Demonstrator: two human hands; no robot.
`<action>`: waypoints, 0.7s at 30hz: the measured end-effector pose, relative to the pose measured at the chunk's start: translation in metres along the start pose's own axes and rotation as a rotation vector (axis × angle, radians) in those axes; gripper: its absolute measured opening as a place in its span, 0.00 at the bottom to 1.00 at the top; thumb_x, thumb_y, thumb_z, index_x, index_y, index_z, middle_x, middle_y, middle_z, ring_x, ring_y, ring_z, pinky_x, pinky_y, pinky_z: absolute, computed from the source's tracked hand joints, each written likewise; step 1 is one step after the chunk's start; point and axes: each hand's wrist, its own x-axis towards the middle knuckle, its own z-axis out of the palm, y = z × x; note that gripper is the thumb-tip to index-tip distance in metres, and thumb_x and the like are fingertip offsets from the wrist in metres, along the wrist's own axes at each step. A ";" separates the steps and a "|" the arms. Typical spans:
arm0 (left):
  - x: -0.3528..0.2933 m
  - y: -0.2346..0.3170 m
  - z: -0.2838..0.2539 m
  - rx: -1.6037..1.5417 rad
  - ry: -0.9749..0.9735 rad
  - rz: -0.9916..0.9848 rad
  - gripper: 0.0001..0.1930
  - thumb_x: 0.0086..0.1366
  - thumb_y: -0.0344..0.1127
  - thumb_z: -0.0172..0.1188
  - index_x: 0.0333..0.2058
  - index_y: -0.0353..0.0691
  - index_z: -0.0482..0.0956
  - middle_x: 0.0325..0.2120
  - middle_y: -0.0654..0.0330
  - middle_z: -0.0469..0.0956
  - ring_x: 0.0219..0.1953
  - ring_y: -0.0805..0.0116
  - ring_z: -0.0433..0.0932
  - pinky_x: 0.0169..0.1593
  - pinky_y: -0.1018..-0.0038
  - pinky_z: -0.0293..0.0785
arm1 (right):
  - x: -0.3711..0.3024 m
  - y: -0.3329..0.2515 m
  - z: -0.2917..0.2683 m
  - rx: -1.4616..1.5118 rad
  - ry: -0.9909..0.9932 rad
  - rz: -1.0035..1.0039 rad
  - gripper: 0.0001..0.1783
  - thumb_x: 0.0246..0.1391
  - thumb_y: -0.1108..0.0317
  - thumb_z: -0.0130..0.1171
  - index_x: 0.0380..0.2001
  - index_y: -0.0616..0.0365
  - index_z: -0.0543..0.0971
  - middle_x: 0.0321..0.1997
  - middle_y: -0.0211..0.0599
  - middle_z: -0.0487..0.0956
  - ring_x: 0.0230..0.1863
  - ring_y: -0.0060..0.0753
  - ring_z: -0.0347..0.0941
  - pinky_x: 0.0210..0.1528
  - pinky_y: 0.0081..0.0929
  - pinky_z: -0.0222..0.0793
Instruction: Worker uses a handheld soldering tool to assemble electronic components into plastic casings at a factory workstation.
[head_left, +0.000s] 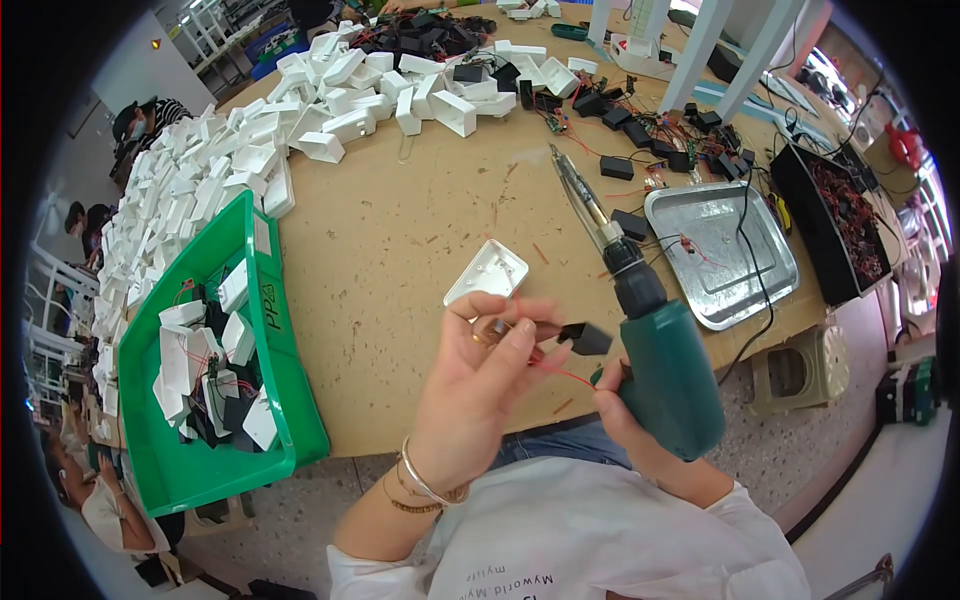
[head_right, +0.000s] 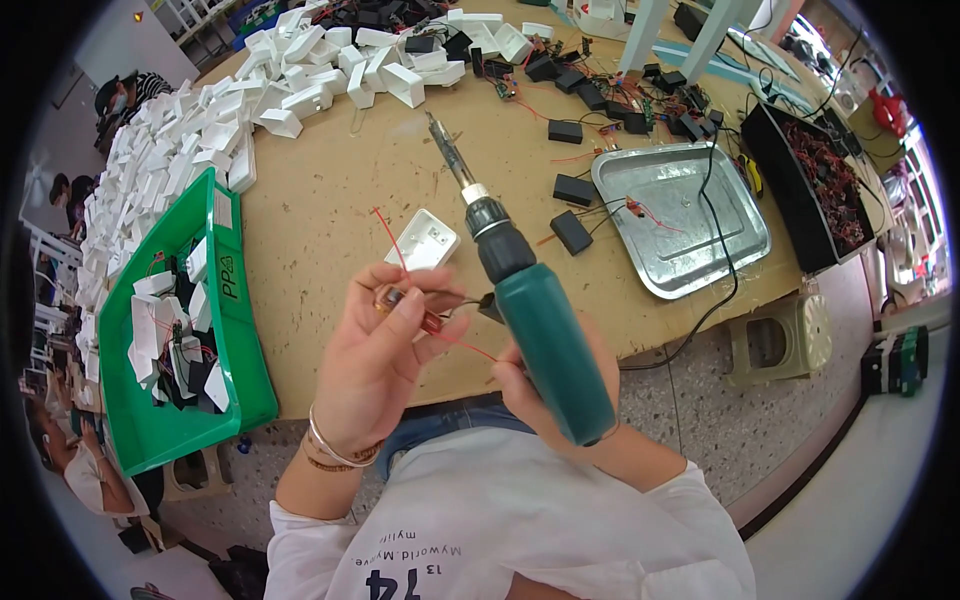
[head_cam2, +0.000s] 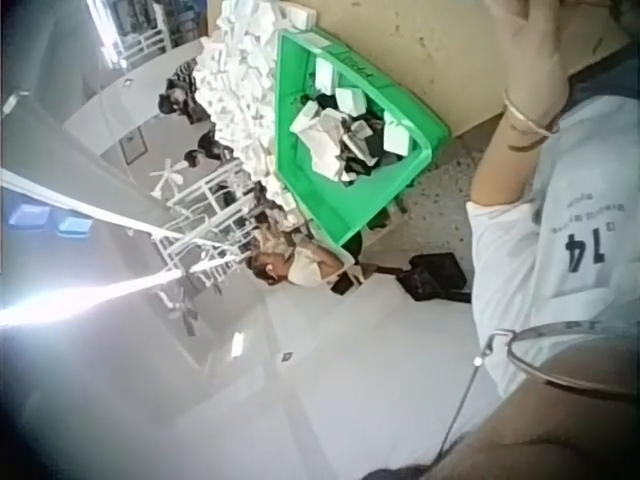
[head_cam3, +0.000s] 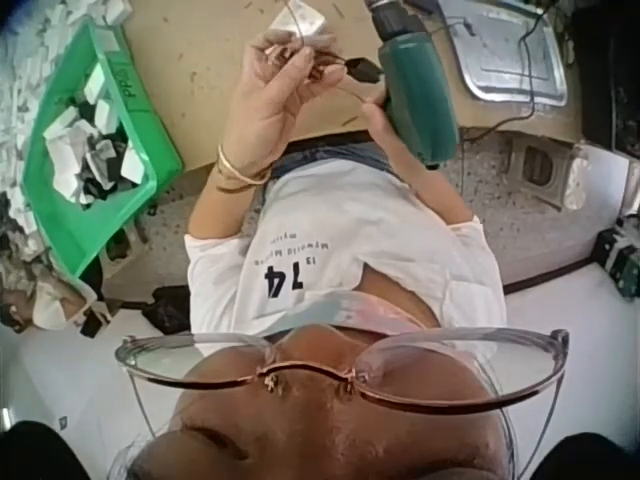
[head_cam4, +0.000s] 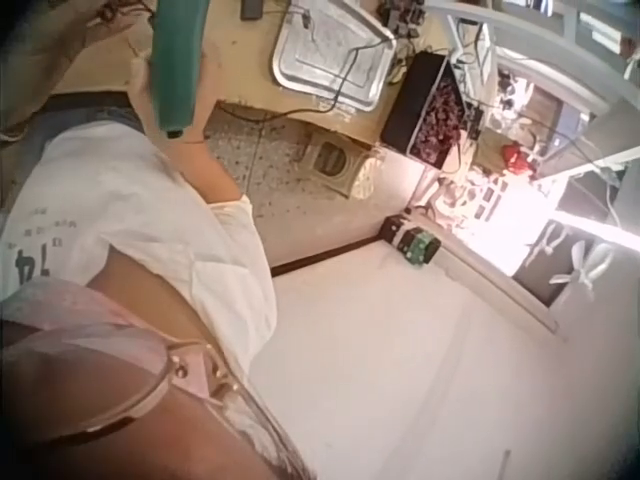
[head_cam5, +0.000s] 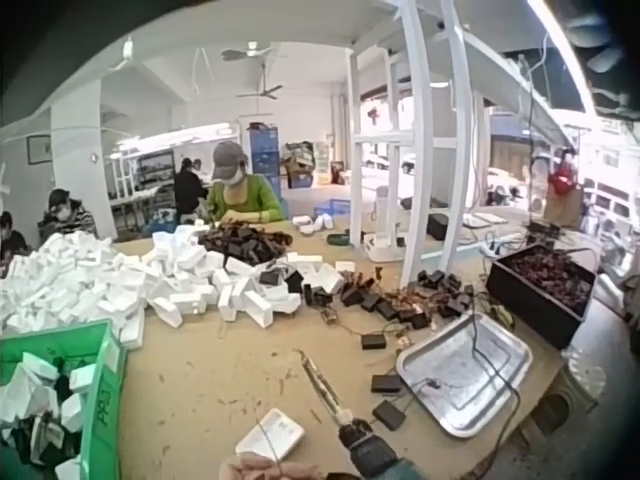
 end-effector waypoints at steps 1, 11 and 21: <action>-0.001 -0.001 -0.008 0.275 -0.046 0.066 0.13 0.65 0.30 0.49 0.47 0.35 0.62 0.42 0.56 0.70 0.46 0.69 0.71 0.51 0.75 0.68 | 0.000 0.002 0.000 -0.030 0.016 -0.035 0.18 0.39 0.76 0.64 0.37 0.59 0.71 0.27 0.30 0.74 0.27 0.25 0.72 0.30 0.19 0.67; -0.014 0.015 -0.027 0.907 -0.178 -0.071 0.09 0.56 0.32 0.63 0.35 0.35 0.78 0.28 0.65 0.77 0.32 0.79 0.71 0.35 0.81 0.67 | 0.013 -0.005 -0.004 0.023 -0.033 -0.052 0.23 0.38 0.77 0.65 0.41 0.62 0.70 0.35 0.34 0.75 0.34 0.22 0.73 0.37 0.20 0.69; -0.012 0.035 -0.035 1.992 0.145 0.709 0.03 0.53 0.31 0.60 0.25 0.43 0.75 0.23 0.62 0.74 0.35 0.64 0.72 0.50 0.58 0.51 | 0.016 0.021 0.007 -0.055 0.019 -0.025 0.16 0.43 0.77 0.58 0.39 0.61 0.70 0.29 0.31 0.74 0.29 0.19 0.70 0.32 0.19 0.66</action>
